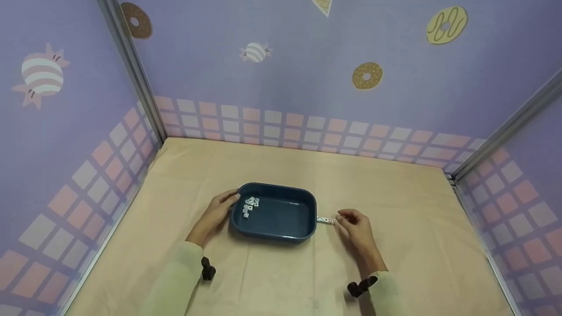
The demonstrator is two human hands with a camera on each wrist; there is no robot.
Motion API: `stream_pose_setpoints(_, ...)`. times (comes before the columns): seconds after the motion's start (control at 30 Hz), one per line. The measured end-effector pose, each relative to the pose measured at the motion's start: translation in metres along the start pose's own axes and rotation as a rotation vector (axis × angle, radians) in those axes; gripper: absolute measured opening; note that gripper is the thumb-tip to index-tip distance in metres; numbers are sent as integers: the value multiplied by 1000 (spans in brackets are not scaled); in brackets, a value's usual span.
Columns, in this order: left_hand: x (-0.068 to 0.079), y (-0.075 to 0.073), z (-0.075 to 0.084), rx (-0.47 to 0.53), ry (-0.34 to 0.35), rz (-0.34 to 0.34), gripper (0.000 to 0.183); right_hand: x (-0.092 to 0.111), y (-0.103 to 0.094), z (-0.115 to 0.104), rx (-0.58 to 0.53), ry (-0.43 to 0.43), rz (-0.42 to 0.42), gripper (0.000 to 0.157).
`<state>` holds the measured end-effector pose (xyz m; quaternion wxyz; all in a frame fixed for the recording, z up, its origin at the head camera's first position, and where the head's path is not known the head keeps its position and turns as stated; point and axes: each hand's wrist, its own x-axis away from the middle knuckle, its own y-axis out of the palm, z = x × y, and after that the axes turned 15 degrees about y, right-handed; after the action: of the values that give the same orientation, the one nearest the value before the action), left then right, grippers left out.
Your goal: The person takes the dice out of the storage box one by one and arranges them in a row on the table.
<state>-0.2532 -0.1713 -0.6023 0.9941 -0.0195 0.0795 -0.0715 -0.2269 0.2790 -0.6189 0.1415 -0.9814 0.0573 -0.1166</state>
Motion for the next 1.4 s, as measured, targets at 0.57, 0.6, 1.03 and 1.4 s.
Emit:
stream_pose_setpoints(0.57, -2, 0, 0, -31, 5, 0, 50, 16, 69, -55, -63, -246, 215, 13)
stream_pose_setpoints(0.6, -2, 0, 0, -36, 4, 1, 49, 19, 81, -63, -43, -310, 186, 14)
stream_pose_setpoints(1.03, -2, 1, -3, -2, -3, 7, 49, 30, 202, -114, 261, -423, -183, 18)
stream_pose_setpoints(1.4, -3, 0, -1, 14, -17, 15, 49, 22, 221, -113, 595, -410, -335, 19)
